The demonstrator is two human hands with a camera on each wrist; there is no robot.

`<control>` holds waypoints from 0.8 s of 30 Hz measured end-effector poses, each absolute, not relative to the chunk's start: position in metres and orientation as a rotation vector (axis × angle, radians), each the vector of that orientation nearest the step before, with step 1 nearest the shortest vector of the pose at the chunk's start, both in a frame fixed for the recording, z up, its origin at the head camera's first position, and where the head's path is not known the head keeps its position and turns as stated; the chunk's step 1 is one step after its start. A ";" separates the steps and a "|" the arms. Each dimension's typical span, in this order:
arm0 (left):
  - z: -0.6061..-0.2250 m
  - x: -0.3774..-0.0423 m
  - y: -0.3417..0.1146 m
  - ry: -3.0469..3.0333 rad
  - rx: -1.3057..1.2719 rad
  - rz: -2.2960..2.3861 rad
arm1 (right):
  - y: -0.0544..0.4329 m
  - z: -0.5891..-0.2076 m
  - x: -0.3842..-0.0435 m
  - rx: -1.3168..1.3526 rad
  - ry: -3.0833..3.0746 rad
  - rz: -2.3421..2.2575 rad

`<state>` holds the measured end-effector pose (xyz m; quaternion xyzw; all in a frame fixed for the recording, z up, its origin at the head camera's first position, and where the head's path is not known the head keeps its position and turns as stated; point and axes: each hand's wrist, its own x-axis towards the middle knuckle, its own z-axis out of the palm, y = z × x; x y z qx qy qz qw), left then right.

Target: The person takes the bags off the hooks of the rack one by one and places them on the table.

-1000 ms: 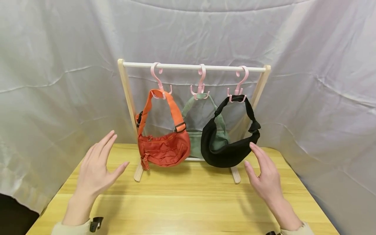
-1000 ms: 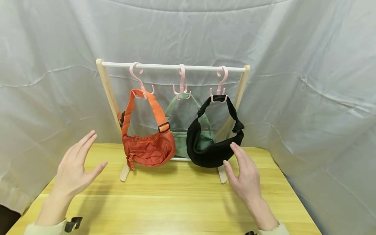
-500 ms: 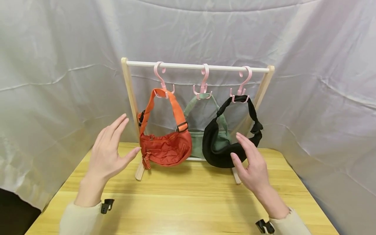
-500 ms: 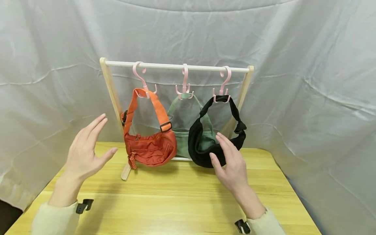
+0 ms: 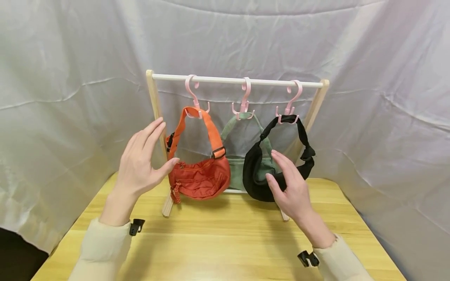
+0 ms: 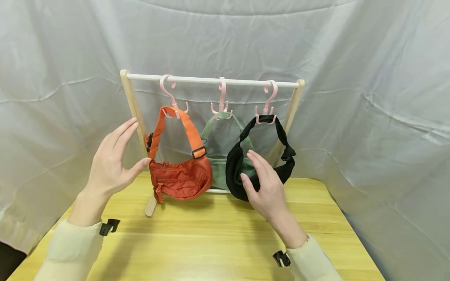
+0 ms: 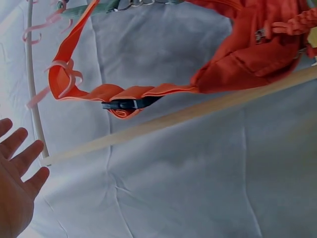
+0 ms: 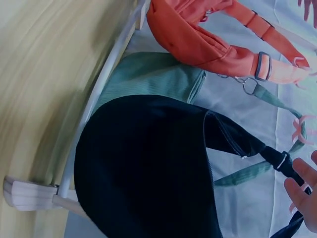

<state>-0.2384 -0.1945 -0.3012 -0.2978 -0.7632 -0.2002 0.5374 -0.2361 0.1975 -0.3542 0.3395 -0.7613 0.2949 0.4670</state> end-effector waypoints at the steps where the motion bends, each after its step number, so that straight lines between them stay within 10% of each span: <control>1: -0.299 -0.240 -0.194 -1.813 -0.714 -0.477 | 0.196 -0.354 -0.237 0.838 -1.870 0.727; 24: -0.250 -0.265 -0.186 -1.772 -0.757 -0.483 | 0.156 -0.336 -0.259 0.887 -1.903 0.800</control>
